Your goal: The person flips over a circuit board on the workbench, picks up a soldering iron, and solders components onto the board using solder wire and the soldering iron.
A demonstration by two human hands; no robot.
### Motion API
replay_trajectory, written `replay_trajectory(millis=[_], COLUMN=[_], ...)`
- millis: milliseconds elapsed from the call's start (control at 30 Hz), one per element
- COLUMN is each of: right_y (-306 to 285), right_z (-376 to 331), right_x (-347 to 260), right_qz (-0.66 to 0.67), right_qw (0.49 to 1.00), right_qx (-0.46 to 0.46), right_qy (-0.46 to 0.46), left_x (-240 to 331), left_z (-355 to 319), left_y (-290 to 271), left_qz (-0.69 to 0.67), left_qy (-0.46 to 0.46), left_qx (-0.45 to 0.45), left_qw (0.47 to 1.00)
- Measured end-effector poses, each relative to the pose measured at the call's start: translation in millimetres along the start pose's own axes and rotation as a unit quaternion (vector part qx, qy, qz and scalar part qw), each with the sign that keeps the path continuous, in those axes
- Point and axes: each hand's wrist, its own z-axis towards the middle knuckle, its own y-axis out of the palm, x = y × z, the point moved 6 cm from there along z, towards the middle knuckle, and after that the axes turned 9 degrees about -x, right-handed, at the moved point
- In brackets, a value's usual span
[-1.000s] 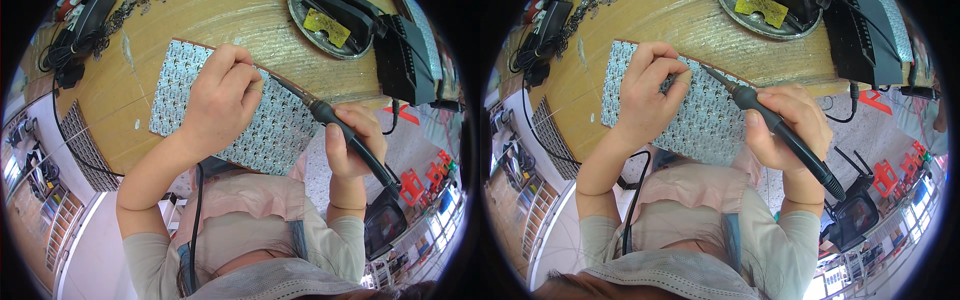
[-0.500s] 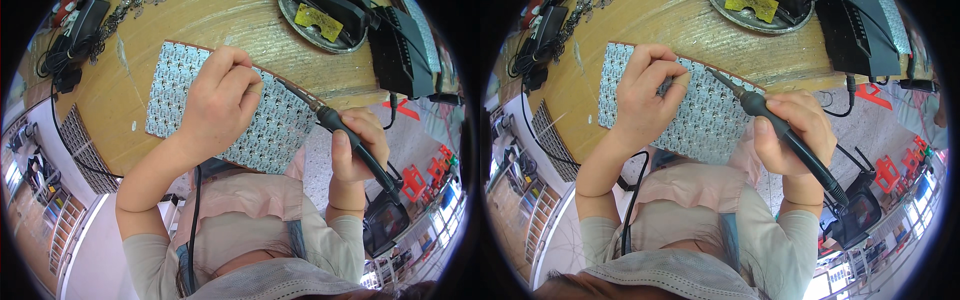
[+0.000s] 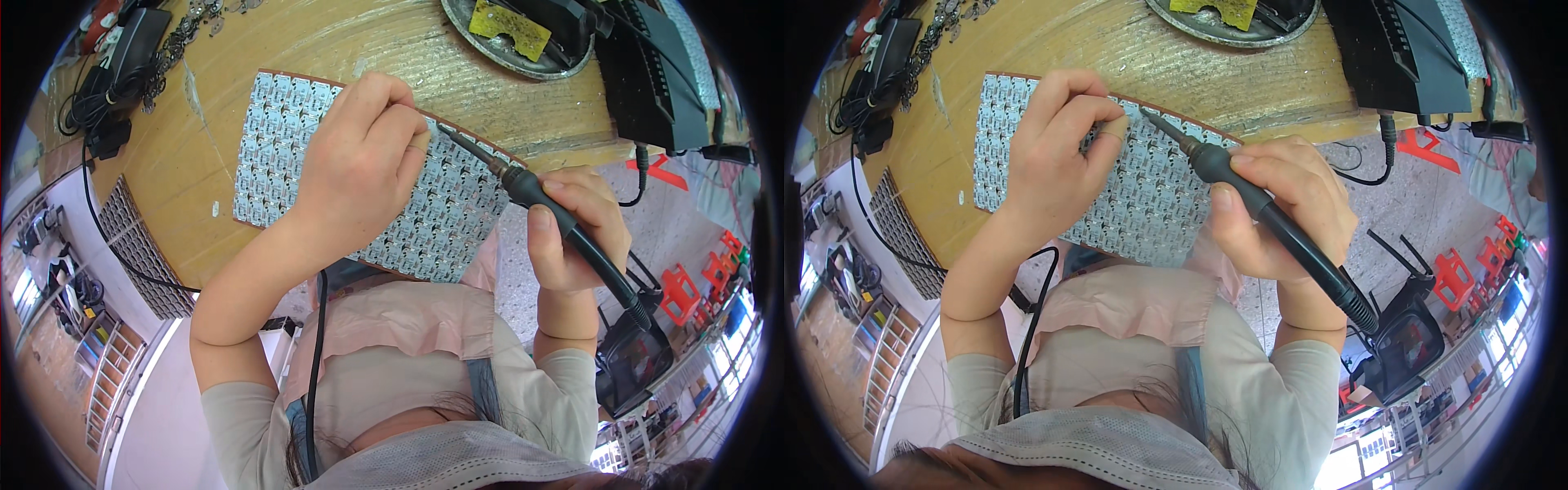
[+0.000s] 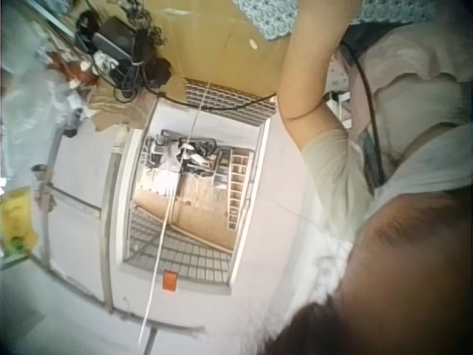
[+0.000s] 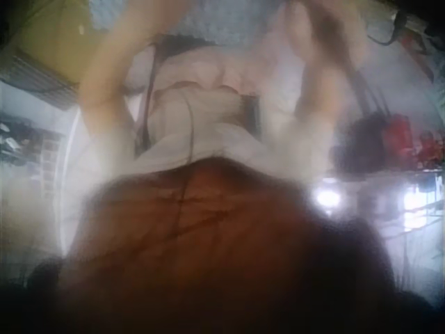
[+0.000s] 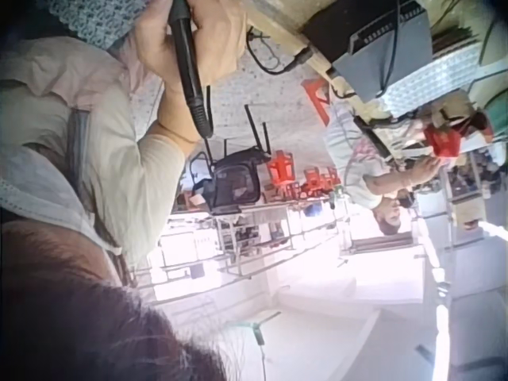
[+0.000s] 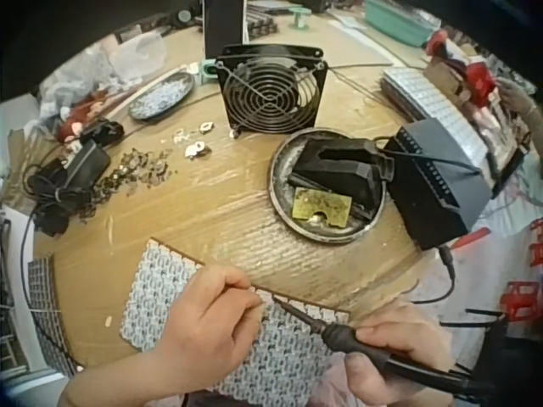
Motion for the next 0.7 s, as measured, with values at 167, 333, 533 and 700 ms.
replay_trajectory(millis=[167, 333, 533, 700], right_y=[-12, -16, -15, -13], right_z=[-9, -16, -17, -16], right_x=[2, 2, 3, 4], right_qz=[0.002, -0.001, 0.003, 0.015], right_qw=[1.0, 0.999, 1.0, 1.0], right_qx=[0.022, 0.028, 0.026, 0.022], right_qy=[0.016, 0.019, 0.01, 0.013], left_x=[4, 5, 9, 9], left_z=[-4, -8, -4, -2], left_y=[-11, -1, 10, 15], left_qz=[0.051, -0.035, -0.025, -0.029], left_qy=[0.001, -0.026, 0.008, 0.004], left_qx=[0.001, 0.004, 0.001, -0.02], left_qw=[0.999, 0.999, 1.0, 0.999])
